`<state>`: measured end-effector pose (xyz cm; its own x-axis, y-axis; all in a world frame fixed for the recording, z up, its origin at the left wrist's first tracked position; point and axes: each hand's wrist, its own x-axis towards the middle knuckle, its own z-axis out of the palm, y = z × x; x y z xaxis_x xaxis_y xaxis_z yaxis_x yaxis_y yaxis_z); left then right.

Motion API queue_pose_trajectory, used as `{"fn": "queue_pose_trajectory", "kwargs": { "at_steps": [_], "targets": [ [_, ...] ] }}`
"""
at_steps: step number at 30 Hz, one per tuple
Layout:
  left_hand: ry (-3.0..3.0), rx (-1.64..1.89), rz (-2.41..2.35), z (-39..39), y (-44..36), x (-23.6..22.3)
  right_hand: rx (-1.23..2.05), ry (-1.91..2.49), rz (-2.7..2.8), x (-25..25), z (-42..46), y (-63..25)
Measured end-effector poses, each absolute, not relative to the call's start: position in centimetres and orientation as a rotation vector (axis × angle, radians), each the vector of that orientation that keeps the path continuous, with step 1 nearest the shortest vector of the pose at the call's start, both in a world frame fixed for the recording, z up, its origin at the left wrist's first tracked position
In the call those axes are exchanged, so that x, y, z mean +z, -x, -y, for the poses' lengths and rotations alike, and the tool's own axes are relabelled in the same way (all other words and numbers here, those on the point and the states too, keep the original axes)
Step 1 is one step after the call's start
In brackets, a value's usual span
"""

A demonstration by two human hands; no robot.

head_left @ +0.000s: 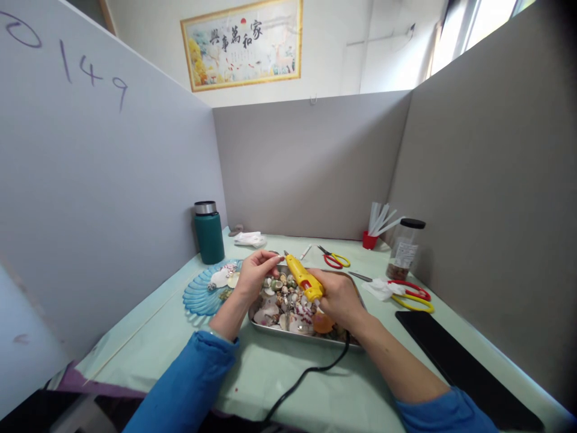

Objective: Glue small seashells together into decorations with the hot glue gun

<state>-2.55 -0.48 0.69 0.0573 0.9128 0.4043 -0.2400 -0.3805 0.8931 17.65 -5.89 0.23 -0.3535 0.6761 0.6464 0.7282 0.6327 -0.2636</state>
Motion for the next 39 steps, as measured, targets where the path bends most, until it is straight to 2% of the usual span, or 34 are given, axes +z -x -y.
{"fn": "queue_pose_trajectory", "kwargs": {
  "at_steps": [11, 39],
  "targets": [
    [-1.361, 1.492, -0.741, 0.39, 2.55, 0.64, -0.002, 1.013, 2.164, 0.04, 5.92, -17.53],
    [-1.367, 1.522, -0.755, 0.52, 2.54, 0.85, -0.037, 1.059, 2.141, 0.4, 6.13, -17.51]
  ]
}}
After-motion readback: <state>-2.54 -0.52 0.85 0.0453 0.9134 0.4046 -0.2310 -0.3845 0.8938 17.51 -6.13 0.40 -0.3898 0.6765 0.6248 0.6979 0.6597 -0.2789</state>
